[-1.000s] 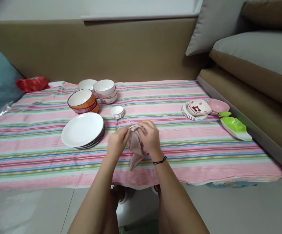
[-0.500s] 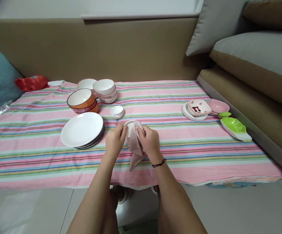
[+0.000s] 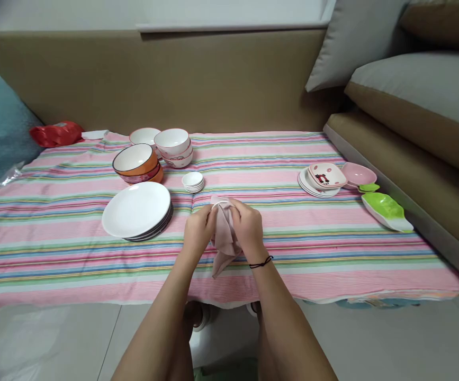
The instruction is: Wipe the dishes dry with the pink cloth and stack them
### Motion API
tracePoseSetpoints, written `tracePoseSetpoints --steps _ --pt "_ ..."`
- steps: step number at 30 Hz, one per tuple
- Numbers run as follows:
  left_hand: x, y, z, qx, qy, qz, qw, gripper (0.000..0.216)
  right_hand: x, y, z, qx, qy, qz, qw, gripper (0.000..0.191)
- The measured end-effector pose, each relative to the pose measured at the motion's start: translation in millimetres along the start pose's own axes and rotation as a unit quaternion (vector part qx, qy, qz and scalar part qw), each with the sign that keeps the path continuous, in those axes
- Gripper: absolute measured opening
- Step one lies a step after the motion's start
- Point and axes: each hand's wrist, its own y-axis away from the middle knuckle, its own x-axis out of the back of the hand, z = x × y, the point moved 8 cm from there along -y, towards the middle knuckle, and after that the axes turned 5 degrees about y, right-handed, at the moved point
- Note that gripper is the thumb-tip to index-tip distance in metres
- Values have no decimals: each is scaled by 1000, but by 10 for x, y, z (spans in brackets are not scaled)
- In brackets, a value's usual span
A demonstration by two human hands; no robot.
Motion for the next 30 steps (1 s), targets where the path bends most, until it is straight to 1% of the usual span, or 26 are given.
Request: tracePoseSetpoints --steps 3,6,7,9,12,14,16,18,19,20,21,22,24,25,26,27,28,30 --pt "8 11 -58 49 82 46 994 30 -31 3 51 -48 43 -6 998 29" --pt "-25 34 -146 100 174 77 977 31 -61 26 81 -80 46 -12 996 32" --pt "-48 37 -168 112 194 76 972 32 -67 32 96 -88 45 -14 995 32" --pt "-104 28 -176 116 199 49 972 30 -57 33 124 -87 58 -16 994 32" --pt "-147 3 -123 89 131 -9 987 21 -3 1 135 -37 88 -11 995 26" --pt "-132 -7 -78 65 84 -25 994 16 24 -20 113 16 77 -10 997 25" --pt "-128 -14 -39 42 55 -36 997 18 23 -27 64 68 54 -21 996 27" --pt "-146 -17 -22 32 79 -41 995 20 25 -27 8 96 35 -23 995 28" --pt "-160 -18 -34 41 122 -38 991 22 37 -28 -14 95 28 -15 995 28" --pt "-183 -16 -63 63 184 -34 980 24 51 -29 -29 85 25 -4 996 27" --pt "-218 -9 -110 99 261 -28 960 24 65 -30 -38 66 24 8 997 26" --pt "-269 7 -166 145 338 -24 930 24 70 -27 -43 44 22 17 999 25" --pt "-385 58 -260 234 463 -17 855 24 56 -12 -52 0 12 23 1000 28" --pt "-428 79 -286 263 503 -14 823 24 44 -1 -57 -15 4 26 1000 30" --pt "-448 87 -300 276 525 -13 805 25 34 10 -60 -26 -4 29 999 32" --pt "-446 83 -303 274 532 -14 801 26 25 19 -56 -34 -8 31 999 31" --pt "-427 66 -293 258 523 -21 812 28 18 25 -43 -41 -8 31 999 30" --pt "-351 24 -247 199 465 -43 862 31 16 27 13 -51 1 30 998 27"
